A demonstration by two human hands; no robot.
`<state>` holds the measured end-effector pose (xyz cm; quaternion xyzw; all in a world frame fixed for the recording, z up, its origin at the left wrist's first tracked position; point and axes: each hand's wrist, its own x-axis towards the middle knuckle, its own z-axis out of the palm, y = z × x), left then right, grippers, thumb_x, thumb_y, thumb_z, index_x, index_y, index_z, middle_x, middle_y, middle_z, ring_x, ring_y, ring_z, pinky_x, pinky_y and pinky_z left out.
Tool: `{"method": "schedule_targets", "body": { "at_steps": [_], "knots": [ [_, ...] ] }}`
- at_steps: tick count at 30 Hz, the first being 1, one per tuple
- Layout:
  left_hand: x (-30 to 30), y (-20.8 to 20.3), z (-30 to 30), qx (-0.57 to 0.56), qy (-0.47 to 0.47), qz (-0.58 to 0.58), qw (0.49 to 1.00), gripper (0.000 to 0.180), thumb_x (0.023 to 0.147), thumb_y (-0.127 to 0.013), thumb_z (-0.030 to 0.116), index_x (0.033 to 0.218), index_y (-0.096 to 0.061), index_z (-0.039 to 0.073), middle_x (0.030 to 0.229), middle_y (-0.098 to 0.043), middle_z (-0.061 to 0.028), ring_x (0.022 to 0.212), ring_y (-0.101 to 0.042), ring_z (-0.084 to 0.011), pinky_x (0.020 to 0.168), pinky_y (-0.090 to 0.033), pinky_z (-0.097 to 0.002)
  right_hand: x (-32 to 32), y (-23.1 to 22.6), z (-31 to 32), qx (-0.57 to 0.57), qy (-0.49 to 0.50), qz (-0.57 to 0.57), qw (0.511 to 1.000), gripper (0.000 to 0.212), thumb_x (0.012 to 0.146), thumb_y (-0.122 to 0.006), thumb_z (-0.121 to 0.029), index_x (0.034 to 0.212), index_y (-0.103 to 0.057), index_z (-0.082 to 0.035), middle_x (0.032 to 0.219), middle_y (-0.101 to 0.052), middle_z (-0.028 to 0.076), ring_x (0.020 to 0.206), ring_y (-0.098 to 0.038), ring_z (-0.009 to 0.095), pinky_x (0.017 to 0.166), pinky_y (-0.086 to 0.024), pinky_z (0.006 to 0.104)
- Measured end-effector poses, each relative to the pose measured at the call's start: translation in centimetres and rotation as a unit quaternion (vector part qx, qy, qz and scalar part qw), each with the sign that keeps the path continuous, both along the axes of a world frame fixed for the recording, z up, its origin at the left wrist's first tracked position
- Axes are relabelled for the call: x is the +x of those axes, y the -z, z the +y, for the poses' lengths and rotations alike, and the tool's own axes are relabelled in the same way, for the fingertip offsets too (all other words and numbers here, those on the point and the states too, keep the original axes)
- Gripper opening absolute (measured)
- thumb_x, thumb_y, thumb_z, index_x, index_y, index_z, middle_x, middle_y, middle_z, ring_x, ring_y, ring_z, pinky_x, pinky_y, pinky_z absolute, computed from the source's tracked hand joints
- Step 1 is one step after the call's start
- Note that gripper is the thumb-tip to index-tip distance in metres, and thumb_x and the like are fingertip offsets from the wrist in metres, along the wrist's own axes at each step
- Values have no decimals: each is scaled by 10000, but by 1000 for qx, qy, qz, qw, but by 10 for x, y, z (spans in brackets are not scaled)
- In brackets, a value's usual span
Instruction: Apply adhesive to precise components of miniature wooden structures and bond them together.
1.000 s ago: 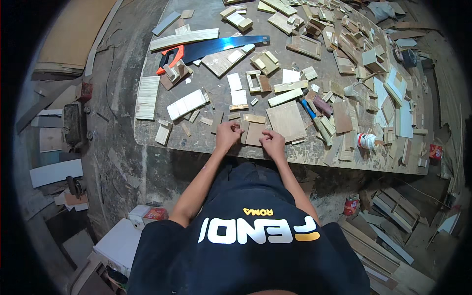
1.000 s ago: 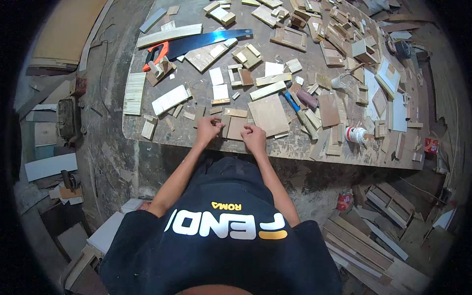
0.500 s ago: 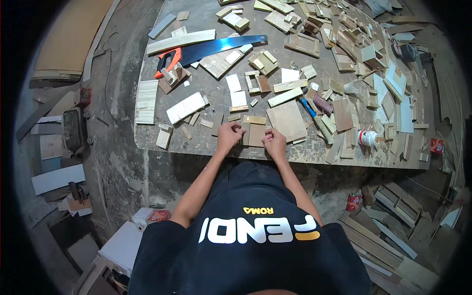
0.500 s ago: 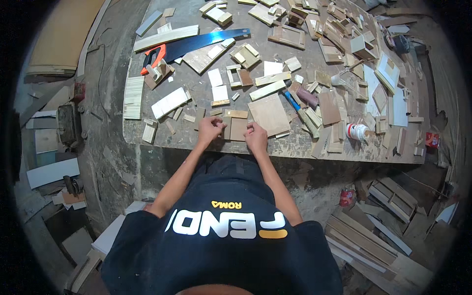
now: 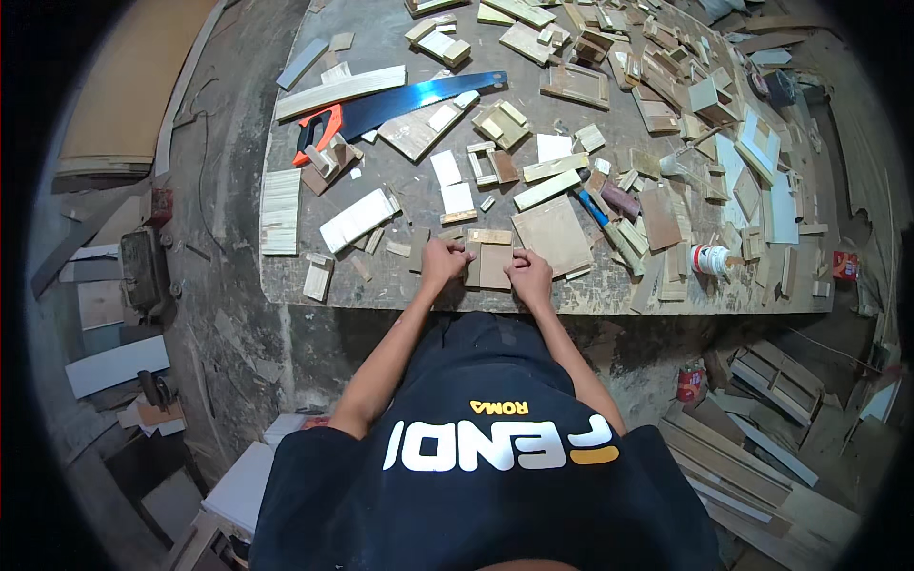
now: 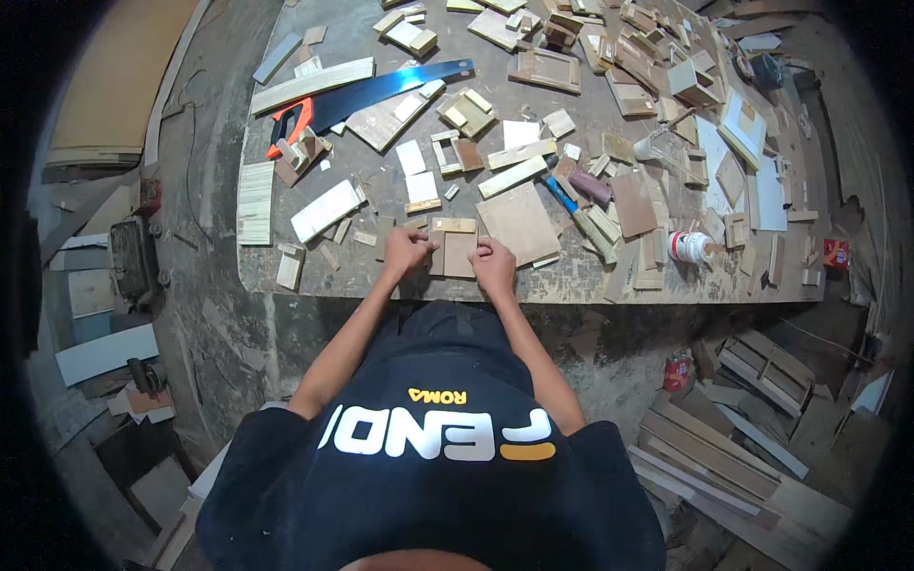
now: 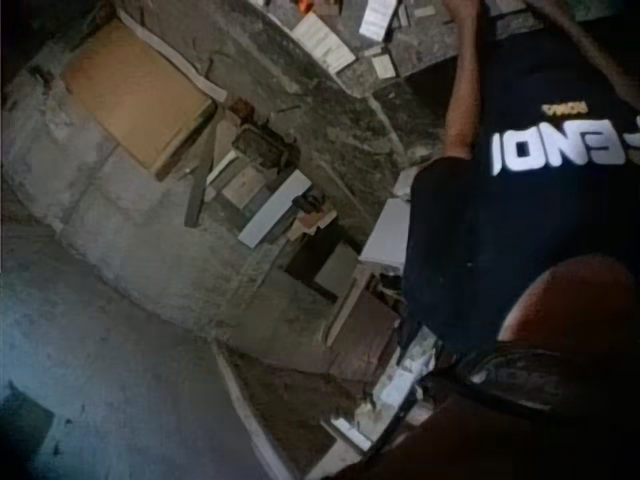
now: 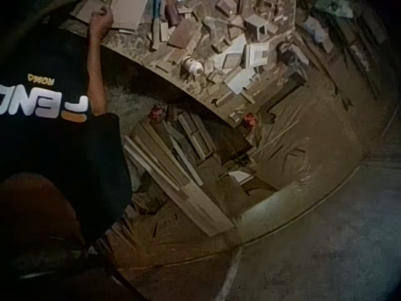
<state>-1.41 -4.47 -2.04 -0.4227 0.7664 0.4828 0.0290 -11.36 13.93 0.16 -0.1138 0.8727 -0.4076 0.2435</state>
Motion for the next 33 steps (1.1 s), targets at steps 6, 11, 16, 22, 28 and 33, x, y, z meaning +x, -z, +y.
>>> {"method": "schedule_targets", "body": {
  "at_steps": [6, 11, 16, 22, 28, 33],
  "knots": [
    [-12, -13, -2, 20, 17, -20, 999, 331, 653, -873, 283, 799, -746, 15, 671, -700, -127, 600, -687, -207, 601, -535, -338, -2, 18, 8, 30, -28, 66, 997, 335, 747, -736, -70, 1079, -715, -35, 814, -711, 99, 733, -686, 203, 696, -536, 323],
    [-7, -7, -5, 2, 11, 12, 1000, 286, 660, -878, 272, 712, -726, 35, 600, -672, -93, 530, -653, -194, 529, -503, -340, -3, -24, -6, 124, -93, 111, 982, 287, 772, -698, -165, 1051, -731, -107, 870, -699, 168, 838, -675, 355, 756, -528, 454],
    [-13, -17, -2, 15, 13, -26, 999, 271, 662, -871, 262, 719, -733, 36, 616, -673, -124, 555, -662, -224, 549, -509, -353, -8, -30, -3, 95, -110, 92, 985, 311, 763, -718, -186, 1070, -732, -139, 875, -689, 169, 855, -669, 372, 768, -526, 471],
    [-13, -17, 1, -4, 47, -18, 999, 289, 682, -849, 254, 841, -757, 30, 707, -697, -165, 641, -696, -279, 618, -529, -368, -11, -23, 2, 133, -176, 103, 970, 344, 765, -742, -197, 1109, -728, -193, 893, -643, 166, 870, -645, 351, 773, -516, 448],
    [-9, -8, 3, -22, 27, 27, 999, 296, 689, -840, 247, 861, -751, 22, 722, -697, -168, 643, -689, -279, 621, -523, -383, -12, -24, 2, 146, -202, 111, 962, 391, 774, -737, -175, 1161, -705, -215, 886, -601, 171, 847, -627, 355, 761, -504, 455],
    [-15, -17, 1, -48, 63, 10, 997, 269, 698, -825, 254, 810, -751, 21, 676, -685, -161, 610, -679, -273, 610, -521, -384, -15, -19, 6, 108, -214, 118, 964, 386, 783, -721, -156, 1166, -701, -198, 901, -593, 163, 862, -620, 356, 762, -503, 446]
  ]
}}
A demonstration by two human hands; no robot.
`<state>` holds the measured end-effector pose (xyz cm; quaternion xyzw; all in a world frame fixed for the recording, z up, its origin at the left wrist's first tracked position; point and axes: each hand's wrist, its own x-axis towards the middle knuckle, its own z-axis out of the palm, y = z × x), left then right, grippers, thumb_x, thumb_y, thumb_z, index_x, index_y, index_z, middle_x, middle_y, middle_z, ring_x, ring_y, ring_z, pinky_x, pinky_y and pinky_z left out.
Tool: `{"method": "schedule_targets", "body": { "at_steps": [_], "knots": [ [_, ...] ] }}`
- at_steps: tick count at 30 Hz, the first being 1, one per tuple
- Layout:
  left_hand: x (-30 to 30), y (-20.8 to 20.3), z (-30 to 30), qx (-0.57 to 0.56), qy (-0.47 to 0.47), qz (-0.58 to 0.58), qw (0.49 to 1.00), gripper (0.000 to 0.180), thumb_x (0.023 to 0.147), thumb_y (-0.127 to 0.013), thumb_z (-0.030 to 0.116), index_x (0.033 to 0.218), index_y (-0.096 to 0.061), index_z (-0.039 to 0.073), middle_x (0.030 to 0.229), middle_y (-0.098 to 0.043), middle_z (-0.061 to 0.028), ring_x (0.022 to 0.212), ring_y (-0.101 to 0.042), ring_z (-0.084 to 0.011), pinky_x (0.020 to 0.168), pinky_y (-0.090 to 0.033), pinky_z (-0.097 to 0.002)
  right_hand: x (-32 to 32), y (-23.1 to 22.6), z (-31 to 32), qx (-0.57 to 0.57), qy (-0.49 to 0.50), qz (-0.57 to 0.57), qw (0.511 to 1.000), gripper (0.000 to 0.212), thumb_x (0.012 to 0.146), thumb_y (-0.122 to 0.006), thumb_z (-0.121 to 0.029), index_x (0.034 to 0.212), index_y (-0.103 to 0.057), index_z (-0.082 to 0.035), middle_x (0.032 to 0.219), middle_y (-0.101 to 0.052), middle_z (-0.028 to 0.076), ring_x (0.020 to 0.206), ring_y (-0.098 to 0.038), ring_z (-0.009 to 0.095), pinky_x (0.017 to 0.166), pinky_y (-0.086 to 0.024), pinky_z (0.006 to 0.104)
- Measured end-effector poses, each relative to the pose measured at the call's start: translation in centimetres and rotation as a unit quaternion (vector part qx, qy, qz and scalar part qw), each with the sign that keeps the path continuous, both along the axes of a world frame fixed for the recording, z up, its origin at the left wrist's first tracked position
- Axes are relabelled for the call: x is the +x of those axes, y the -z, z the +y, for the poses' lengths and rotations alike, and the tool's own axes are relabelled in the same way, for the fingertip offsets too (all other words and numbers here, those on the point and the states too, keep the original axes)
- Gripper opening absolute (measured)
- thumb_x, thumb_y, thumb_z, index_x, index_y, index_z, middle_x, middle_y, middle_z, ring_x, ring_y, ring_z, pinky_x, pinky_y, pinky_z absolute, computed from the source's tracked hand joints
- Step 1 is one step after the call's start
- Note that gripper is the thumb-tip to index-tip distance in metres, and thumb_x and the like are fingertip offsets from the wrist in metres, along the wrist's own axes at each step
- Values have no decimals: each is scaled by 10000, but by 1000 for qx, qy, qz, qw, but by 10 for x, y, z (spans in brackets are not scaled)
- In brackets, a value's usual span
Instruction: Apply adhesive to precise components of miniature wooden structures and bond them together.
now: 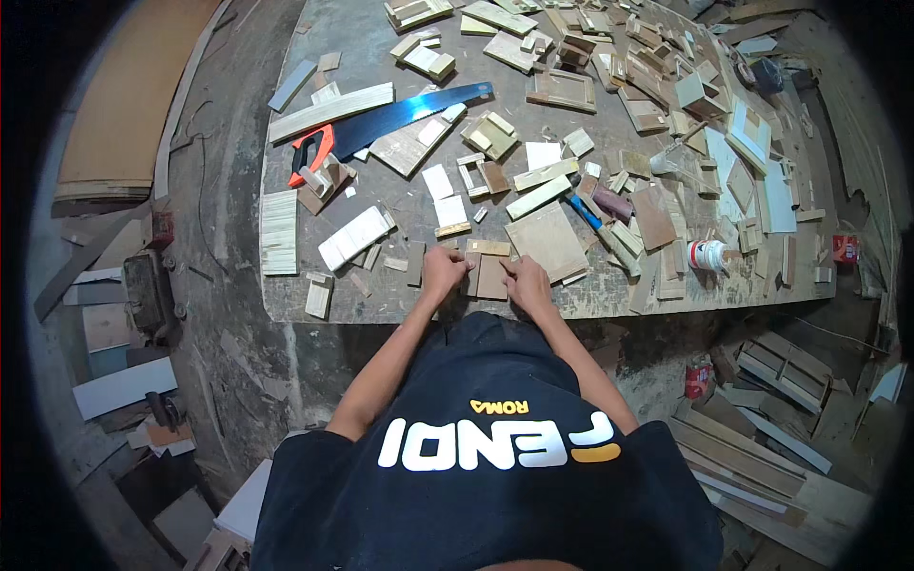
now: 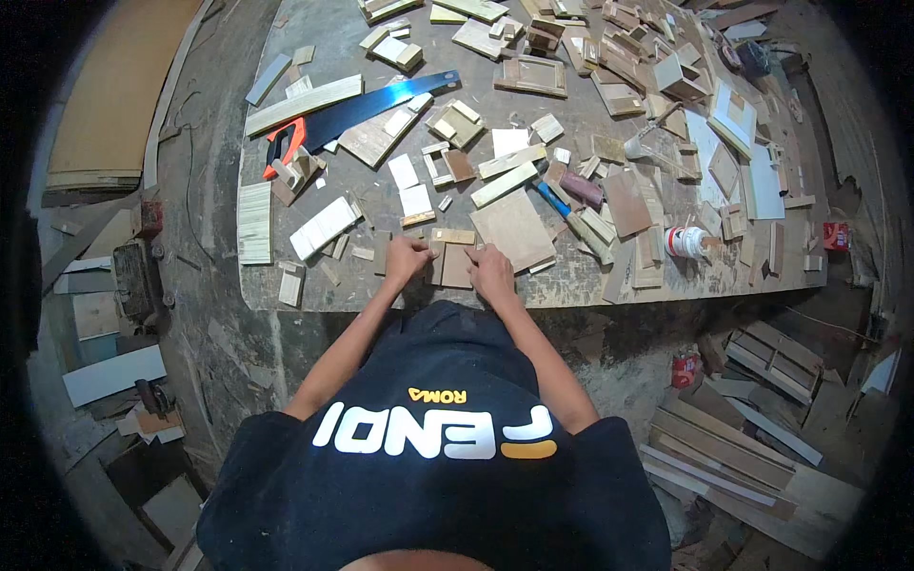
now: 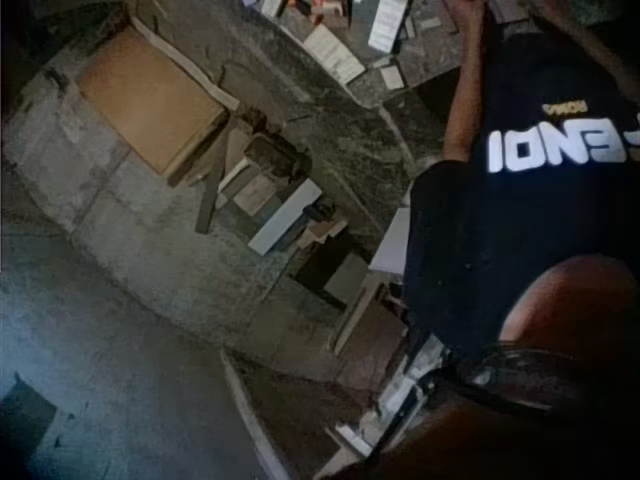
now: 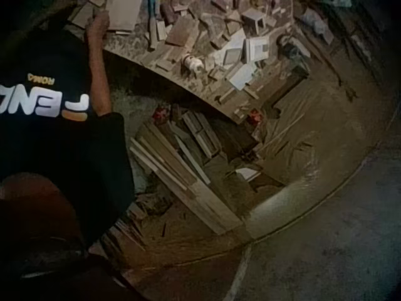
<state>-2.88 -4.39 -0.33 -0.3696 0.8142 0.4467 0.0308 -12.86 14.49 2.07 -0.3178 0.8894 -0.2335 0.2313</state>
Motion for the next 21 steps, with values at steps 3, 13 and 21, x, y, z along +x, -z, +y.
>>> {"method": "schedule_targets", "body": {
  "at_steps": [3, 13, 21],
  "knots": [
    [-2, -3, 2, 54, -33, -26, 998, 257, 693, -819, 254, 782, -750, 24, 658, -680, -157, 595, -677, -269, 601, -524, -383, 1, 2, 1, -3, 0, 8, 1000, 396, 778, -723, -151, 1170, -698, -199, 897, -592, 156, 863, -621, 351, 762, -503, 441],
    [0, 9, 6, 55, -87, -24, 994, 252, 653, -837, 236, 761, -749, 26, 664, -687, -155, 596, -681, -251, 602, -533, -360, -3, 2, 5, -28, -9, 0, 1000, 373, 780, -720, -165, 1152, -708, -161, 913, -616, 161, 861, -628, 351, 772, -509, 438],
    [-2, -7, 15, 47, -91, -8, 995, 201, 708, -798, 205, 759, -751, 16, 586, -671, -93, 491, -642, -152, 500, -509, -303, -13, 7, 12, -15, -68, -15, 997, 369, 809, -701, -221, 1173, -688, -165, 952, -597, 182, 888, -624, 368, 772, -516, 455]
  ]
}}
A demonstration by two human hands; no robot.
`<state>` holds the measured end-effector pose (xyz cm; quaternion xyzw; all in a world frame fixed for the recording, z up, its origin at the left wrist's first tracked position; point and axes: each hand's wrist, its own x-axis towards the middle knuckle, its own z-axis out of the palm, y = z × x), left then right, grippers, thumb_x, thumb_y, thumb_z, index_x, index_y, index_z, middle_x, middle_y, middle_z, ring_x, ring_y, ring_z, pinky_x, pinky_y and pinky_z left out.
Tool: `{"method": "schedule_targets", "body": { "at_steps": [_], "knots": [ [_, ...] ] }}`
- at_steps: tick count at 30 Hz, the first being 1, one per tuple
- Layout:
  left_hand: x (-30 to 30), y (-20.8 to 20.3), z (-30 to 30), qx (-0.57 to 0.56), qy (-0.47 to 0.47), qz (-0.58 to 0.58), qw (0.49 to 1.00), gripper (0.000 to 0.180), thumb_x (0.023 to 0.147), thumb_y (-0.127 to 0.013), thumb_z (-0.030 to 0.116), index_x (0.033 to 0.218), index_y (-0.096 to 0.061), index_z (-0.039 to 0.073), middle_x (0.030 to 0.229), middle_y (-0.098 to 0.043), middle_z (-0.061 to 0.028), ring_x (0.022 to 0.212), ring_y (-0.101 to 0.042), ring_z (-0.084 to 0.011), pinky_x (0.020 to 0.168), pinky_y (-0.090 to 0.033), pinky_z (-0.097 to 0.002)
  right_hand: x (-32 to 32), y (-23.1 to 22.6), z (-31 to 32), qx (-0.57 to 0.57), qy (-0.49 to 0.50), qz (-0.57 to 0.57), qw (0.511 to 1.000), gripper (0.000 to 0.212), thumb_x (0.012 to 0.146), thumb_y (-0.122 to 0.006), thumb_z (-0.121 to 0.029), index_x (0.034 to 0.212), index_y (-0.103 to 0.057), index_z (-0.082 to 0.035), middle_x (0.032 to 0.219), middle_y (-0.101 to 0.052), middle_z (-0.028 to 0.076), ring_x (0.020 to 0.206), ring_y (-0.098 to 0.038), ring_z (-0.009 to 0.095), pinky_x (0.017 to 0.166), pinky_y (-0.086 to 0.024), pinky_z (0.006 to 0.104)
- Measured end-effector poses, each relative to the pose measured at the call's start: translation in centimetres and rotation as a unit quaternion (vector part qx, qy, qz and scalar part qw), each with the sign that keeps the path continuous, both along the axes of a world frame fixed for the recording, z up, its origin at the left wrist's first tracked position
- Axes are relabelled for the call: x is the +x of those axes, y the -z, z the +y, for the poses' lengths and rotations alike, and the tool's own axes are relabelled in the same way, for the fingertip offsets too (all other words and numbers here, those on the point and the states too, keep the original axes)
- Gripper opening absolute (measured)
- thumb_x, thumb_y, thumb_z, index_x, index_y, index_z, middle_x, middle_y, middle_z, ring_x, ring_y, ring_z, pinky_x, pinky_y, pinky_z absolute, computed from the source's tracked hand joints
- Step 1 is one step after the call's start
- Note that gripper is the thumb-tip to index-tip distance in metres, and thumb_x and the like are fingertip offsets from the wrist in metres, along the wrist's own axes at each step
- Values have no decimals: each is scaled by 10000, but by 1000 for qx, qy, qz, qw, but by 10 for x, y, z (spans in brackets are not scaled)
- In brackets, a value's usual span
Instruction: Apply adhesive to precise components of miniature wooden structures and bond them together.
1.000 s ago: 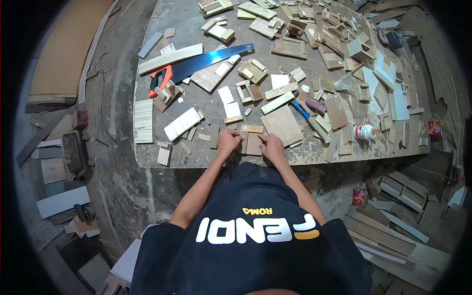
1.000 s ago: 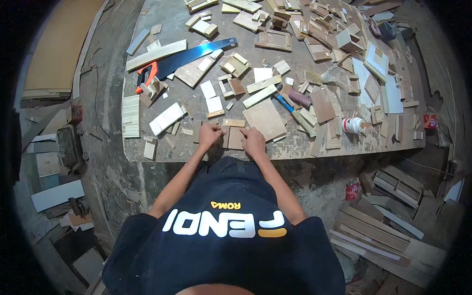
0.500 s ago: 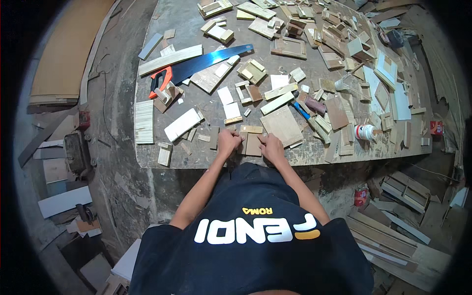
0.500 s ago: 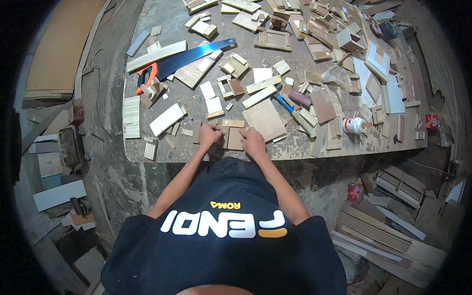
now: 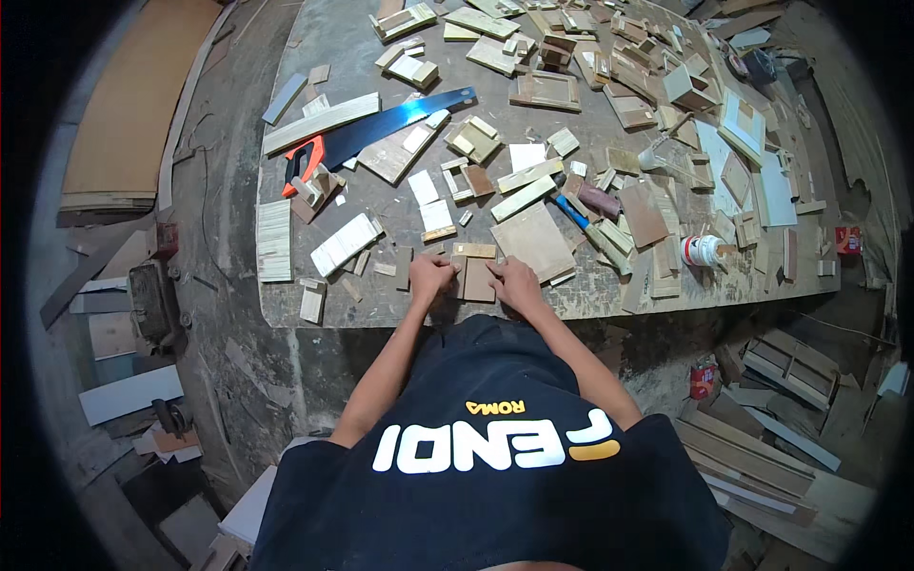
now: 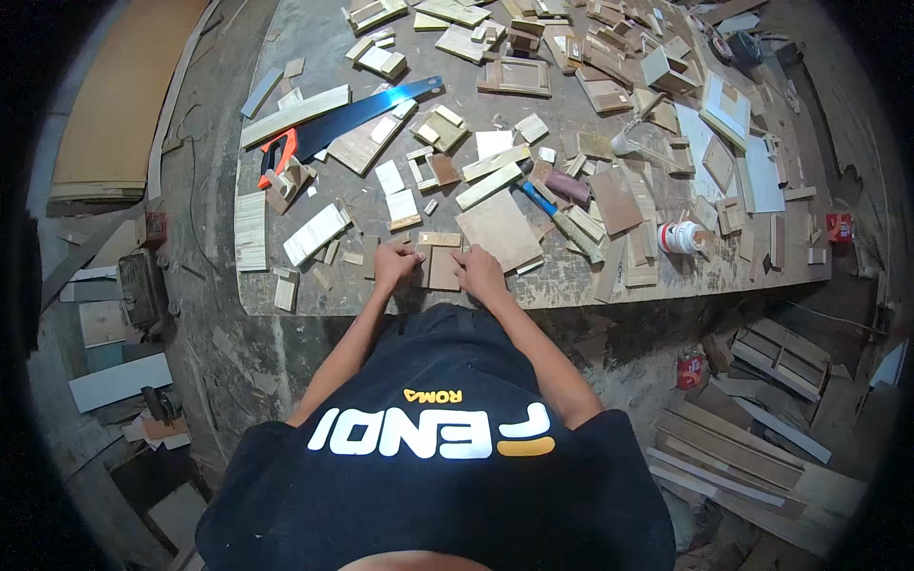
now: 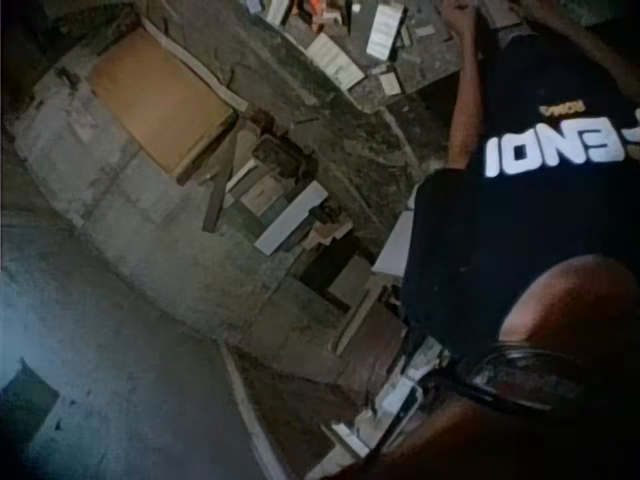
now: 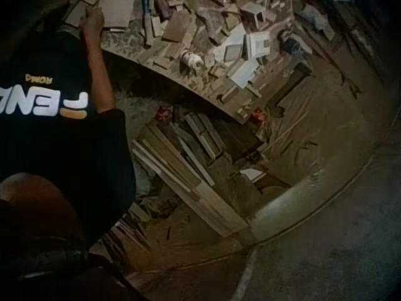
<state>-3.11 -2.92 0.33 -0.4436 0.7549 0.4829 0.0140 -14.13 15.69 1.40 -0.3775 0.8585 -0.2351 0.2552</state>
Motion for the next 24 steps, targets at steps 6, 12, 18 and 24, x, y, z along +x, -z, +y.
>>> {"method": "schedule_targets", "body": {
  "at_steps": [6, 12, 18, 24],
  "knots": [
    [-1, -3, 0, 17, -7, -19, 1000, 206, 722, -798, 203, 758, -745, 7, 598, -678, -93, 495, -641, -159, 499, -504, -302, -3, -2, 1, 10, -25, 2, 1000, 375, 810, -692, -215, 1181, -685, -158, 948, -591, 194, 907, -626, 379, 798, -514, 466],
    [0, 7, -2, -9, 9, -30, 999, 237, 721, -821, 240, 768, -756, 17, 632, -694, -85, 548, -645, -137, 532, -500, -300, -9, 2, 2, -30, -33, 9, 999, 368, 772, -737, -206, 1128, -706, -120, 900, -602, 181, 852, -620, 373, 756, -511, 444],
    [-3, -2, -5, 29, 14, -42, 999, 235, 712, -844, 213, 752, -737, 8, 582, -660, -72, 499, -619, -138, 485, -489, -308, -22, -3, 7, -57, -20, -83, 995, 406, 747, -727, -148, 1143, -688, -63, 886, -674, 185, 818, -659, 338, 765, -531, 400],
    [3, 10, -9, -66, 75, 1, 995, 201, 742, -824, 175, 762, -737, -5, 574, -658, -82, 466, -607, -138, 469, -479, -300, -24, 14, 11, -90, -76, -54, 992, 420, 750, -726, -149, 1158, -681, -60, 884, -663, 202, 804, -662, 342, 743, -526, 407]
  ]
}}
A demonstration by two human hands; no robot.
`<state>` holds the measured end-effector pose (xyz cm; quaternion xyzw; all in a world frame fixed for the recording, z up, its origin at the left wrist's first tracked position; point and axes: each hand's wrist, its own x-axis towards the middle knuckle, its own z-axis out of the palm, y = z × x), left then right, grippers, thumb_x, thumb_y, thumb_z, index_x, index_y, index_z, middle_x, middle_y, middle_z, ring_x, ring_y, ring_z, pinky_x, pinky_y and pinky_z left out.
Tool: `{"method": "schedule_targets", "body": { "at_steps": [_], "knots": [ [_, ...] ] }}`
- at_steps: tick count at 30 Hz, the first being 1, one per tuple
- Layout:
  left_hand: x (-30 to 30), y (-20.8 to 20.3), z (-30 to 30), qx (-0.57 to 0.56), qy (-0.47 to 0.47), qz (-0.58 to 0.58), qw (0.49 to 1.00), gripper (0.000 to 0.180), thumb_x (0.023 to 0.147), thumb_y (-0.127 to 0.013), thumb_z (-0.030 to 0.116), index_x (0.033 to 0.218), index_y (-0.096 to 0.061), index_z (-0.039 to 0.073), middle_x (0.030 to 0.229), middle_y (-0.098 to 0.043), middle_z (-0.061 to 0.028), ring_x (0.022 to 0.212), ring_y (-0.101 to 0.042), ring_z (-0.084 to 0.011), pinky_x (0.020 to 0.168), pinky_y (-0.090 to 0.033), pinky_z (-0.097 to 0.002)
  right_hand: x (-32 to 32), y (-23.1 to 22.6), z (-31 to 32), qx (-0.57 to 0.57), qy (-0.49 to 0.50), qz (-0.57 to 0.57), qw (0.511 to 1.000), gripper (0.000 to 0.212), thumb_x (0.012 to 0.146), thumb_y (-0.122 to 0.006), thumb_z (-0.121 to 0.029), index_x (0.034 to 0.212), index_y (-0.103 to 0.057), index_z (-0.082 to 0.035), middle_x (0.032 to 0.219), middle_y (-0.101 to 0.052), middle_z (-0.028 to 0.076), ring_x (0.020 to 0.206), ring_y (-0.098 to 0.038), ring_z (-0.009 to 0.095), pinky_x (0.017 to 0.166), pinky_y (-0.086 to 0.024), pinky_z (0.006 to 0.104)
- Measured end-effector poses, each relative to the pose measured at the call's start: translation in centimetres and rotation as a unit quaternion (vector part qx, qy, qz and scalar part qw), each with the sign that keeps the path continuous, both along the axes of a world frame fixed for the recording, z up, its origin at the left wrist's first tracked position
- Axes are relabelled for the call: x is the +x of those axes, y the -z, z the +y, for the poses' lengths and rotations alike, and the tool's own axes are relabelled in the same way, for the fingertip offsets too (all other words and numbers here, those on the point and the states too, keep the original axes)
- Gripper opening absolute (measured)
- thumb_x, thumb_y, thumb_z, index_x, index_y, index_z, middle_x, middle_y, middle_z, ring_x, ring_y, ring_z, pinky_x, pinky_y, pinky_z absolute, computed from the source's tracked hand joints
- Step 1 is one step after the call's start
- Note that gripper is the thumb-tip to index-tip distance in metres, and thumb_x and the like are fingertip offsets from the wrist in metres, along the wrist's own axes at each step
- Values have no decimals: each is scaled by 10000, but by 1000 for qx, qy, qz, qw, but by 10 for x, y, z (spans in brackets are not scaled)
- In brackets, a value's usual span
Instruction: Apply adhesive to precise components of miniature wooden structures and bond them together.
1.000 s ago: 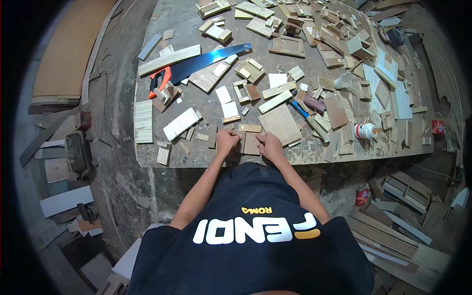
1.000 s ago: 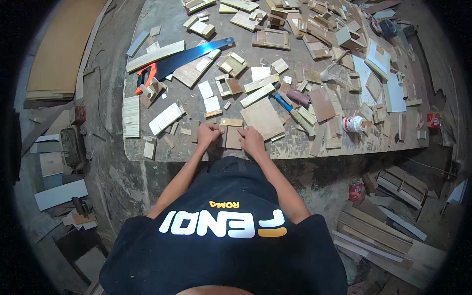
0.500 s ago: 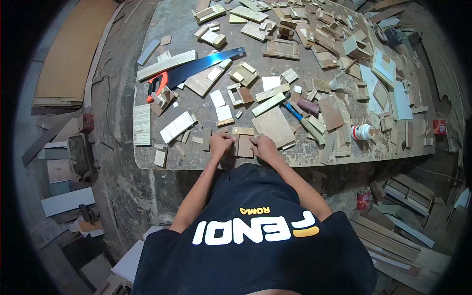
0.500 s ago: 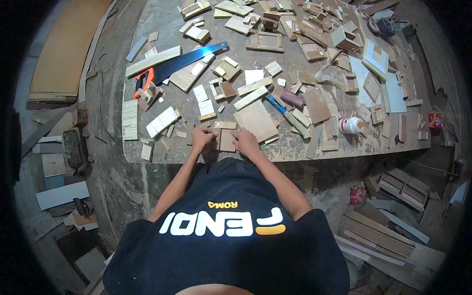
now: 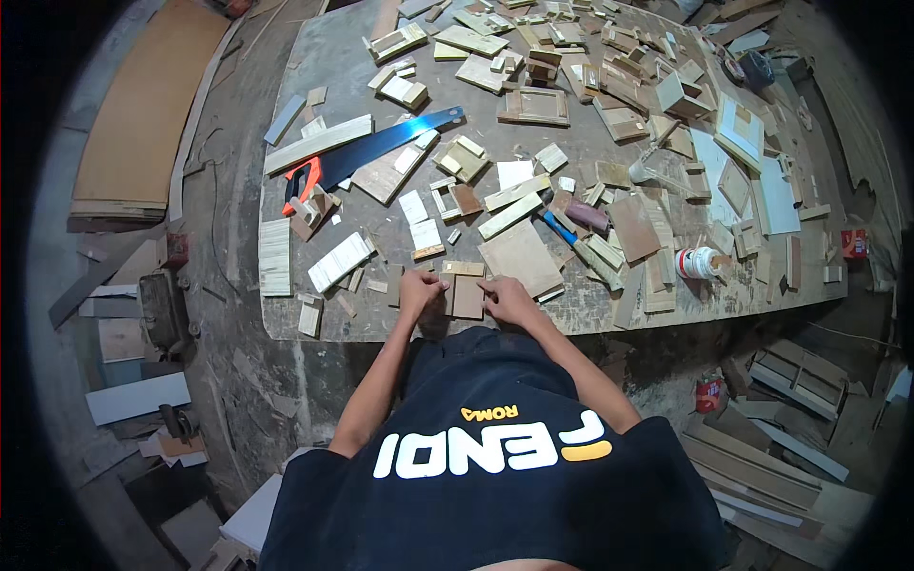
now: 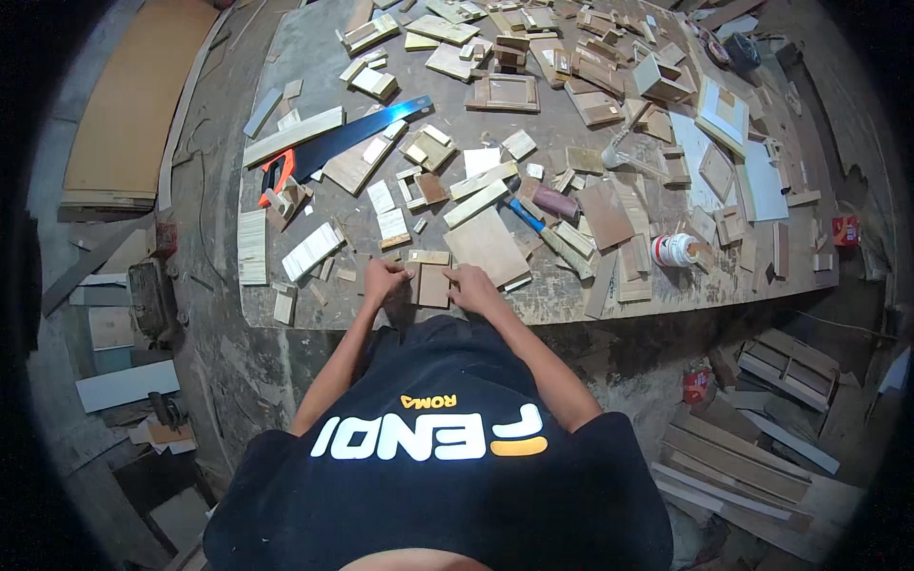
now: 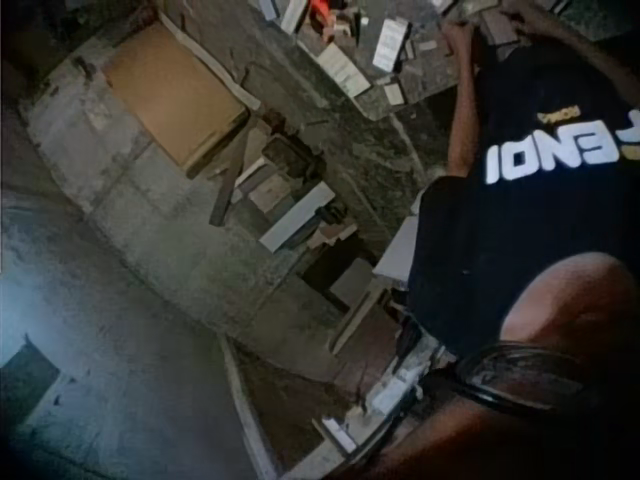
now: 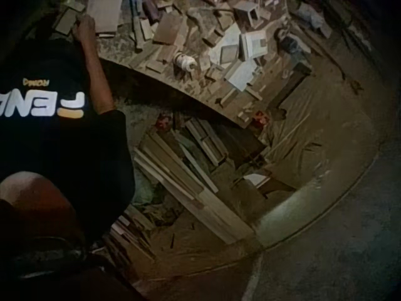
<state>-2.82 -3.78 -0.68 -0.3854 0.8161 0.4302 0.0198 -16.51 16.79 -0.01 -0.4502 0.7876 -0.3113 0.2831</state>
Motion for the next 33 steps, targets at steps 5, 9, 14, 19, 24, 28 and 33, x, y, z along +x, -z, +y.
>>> {"method": "schedule_targets", "body": {
  "at_steps": [5, 9, 14, 19, 24, 28, 33],
  "knots": [
    [-7, -16, 5, 43, -20, -48, 998, 247, 729, -812, 233, 820, -755, 11, 671, -707, -112, 579, -666, -158, 573, -509, -320, -4, -3, 1, 38, -26, -12, 999, 466, 754, -731, -153, 1210, -655, -92, 895, -582, 186, 870, -612, 364, 773, -494, 431],
    [-9, -19, 6, 36, -23, -52, 998, 237, 728, -809, 215, 823, -754, 4, 677, -709, -115, 594, -671, -149, 575, -505, -309, -5, 7, 2, 17, -34, -13, 999, 481, 749, -719, -136, 1221, -637, -106, 885, -576, 191, 871, -605, 381, 776, -491, 441],
    [-9, -12, 3, 42, -15, -41, 998, 240, 715, -820, 218, 802, -753, 5, 656, -701, -107, 583, -659, -138, 570, -501, -304, -5, 8, 2, 9, -33, 8, 999, 431, 744, -701, -124, 1170, -649, -92, 898, -579, 206, 879, -601, 400, 774, -495, 458],
    [-8, -1, 7, 68, -55, -34, 996, 232, 709, -829, 217, 761, -750, 6, 609, -678, -79, 548, -620, -119, 539, -482, -305, -12, -1, 7, 16, -40, -11, 999, 281, 752, -735, -186, 974, -694, -18, 868, -649, 227, 864, -629, 405, 766, -504, 451],
    [-2, -10, 10, 82, -89, -60, 991, 205, 718, -823, 197, 745, -750, 7, 585, -657, -47, 523, -588, -107, 517, -468, -306, -52, -25, 37, 4, 153, -151, 976, 224, 809, -748, -198, 942, -736, -17, 756, -706, 104, 677, -649, 200, 651, -506, 332],
    [2, 2, 10, 55, -80, -22, 995, 159, 741, -798, 163, 742, -750, 11, 556, -647, -58, 468, -585, -123, 464, -448, -290, -133, -47, 86, -160, 407, -30, 899, 155, 821, -728, -160, 908, -737, -32, 736, -701, 81, 681, -659, 158, 674, -521, 306],
    [-8, -9, 21, 66, -116, -22, 991, 163, 757, -777, 145, 759, -741, -14, 604, -664, -55, 551, -603, -109, 522, -460, -291, -247, -64, 153, -168, 602, 47, 780, 285, 766, -808, -219, 906, -679, -7, 755, -690, 72, 652, -640, 162, 683, -512, 298]
  ]
}}
